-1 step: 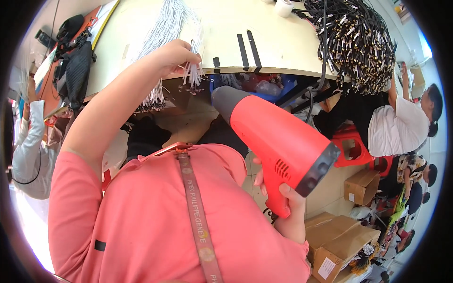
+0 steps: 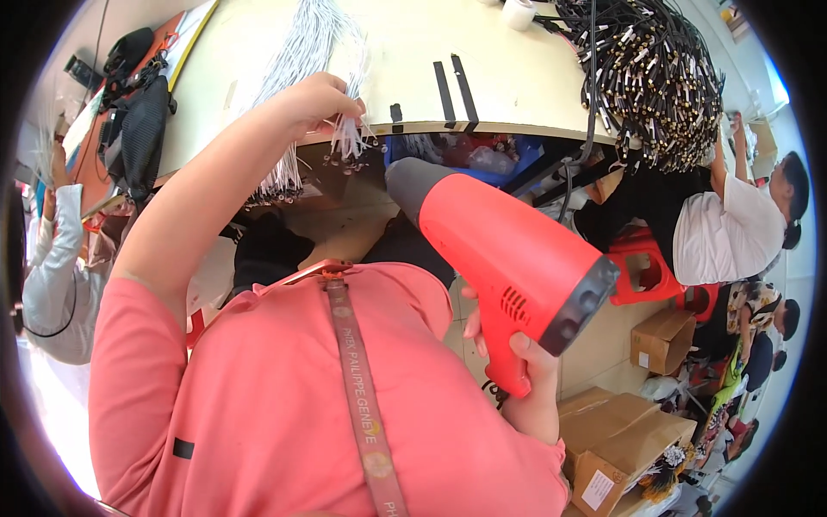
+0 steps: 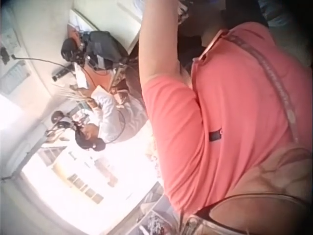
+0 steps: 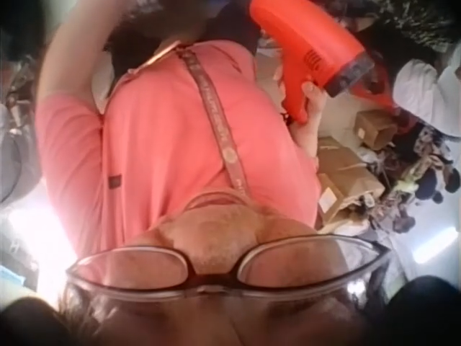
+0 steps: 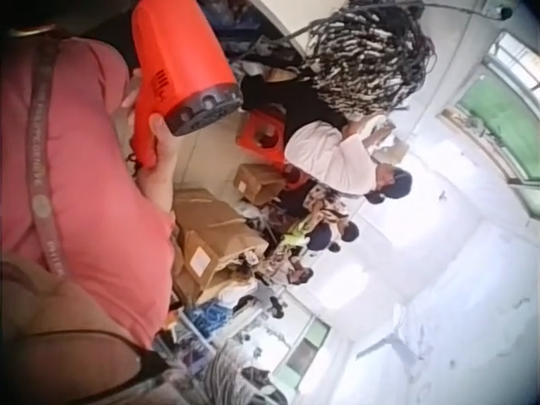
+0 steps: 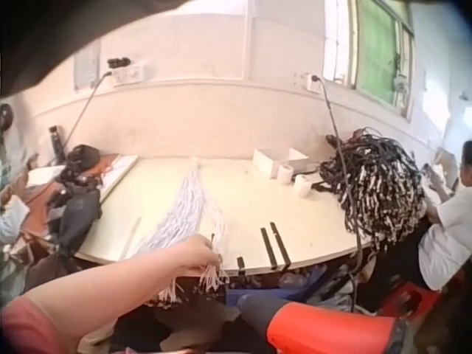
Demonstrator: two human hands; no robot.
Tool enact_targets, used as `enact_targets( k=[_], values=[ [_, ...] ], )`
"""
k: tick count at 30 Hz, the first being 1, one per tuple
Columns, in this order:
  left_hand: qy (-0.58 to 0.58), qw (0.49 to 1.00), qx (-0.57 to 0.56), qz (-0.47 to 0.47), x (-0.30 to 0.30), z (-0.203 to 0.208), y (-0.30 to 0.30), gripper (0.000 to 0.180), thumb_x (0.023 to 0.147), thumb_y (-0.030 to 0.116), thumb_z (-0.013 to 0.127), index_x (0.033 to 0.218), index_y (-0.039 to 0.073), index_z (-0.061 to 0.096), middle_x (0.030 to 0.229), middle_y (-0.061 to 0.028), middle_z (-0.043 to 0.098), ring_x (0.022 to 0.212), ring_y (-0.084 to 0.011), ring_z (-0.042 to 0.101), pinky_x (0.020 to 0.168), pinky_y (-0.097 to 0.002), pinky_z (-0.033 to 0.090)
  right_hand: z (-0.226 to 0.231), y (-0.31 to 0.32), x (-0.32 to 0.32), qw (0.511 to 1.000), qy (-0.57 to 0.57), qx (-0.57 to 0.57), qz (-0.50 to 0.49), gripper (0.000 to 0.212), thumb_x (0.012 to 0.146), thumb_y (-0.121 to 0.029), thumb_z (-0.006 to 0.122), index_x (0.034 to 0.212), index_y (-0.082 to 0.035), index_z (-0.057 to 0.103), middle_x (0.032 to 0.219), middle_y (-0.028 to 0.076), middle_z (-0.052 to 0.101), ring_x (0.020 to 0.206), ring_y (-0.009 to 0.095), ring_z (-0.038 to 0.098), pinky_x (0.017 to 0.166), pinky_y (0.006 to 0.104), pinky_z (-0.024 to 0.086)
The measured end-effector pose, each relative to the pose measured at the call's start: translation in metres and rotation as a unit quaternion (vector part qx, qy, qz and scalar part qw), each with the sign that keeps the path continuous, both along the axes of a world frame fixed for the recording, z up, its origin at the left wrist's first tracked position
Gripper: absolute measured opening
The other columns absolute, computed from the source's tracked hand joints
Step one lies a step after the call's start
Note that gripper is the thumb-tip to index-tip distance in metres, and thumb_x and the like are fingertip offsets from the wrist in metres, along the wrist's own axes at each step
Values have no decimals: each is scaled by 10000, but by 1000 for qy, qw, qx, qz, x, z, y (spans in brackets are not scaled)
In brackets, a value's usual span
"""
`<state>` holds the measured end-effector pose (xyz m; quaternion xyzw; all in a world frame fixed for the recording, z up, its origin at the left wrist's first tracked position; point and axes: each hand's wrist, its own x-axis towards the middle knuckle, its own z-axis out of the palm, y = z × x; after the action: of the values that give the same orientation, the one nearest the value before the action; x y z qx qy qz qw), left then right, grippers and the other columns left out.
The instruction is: Applying heat using a heat gun to a bundle of white wires on a workbench to process or shrink them.
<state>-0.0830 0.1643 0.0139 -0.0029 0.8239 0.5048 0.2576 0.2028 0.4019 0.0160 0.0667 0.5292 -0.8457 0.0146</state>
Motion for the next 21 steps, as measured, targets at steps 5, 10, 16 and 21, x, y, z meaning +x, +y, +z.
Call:
enact_targets(
  k=[5, 10, 16, 21],
  values=[
    [-9, 1000, 23, -5, 6, 6, -4, 142, 690, -94, 604, 819, -34, 609, 786, -121, 622, 718, -191, 611, 551, -289, 480, -6, -2, -5, 999, 14, -21, 20, 796, 702, -373, 691, 1251, 107, 375, 1062, 279, 551, 592, 205, 579, 448, 245, 449],
    [-60, 996, 71, -7, 0, 1, -13, 192, 710, -113, 578, 889, -47, 599, 861, -141, 617, 754, -225, 625, 621, -319, 530, -6, 0, -8, 999, 11, -38, 32, 792, 712, -381, 687, 1257, 102, 376, 1064, 279, 549, 595, 204, 578, 454, 242, 441],
    [-84, 987, 135, -30, -3, -2, -20, 177, 716, -90, 597, 886, -41, 599, 872, -128, 625, 768, -225, 630, 654, -325, 537, -3, -4, -13, 998, 22, -43, 29, 791, 712, -382, 688, 1249, 110, 381, 1052, 285, 548, 576, 198, 566, 446, 238, 434],
    [27, 991, -58, -115, 4, 9, -18, 122, 754, 28, 649, 865, -10, 616, 786, -62, 613, 689, -119, 586, 554, -240, 467, -5, -3, -14, 997, 17, -53, 45, 792, 709, -375, 692, 1249, 113, 380, 1050, 286, 547, 574, 200, 565, 445, 238, 433]
  ],
)
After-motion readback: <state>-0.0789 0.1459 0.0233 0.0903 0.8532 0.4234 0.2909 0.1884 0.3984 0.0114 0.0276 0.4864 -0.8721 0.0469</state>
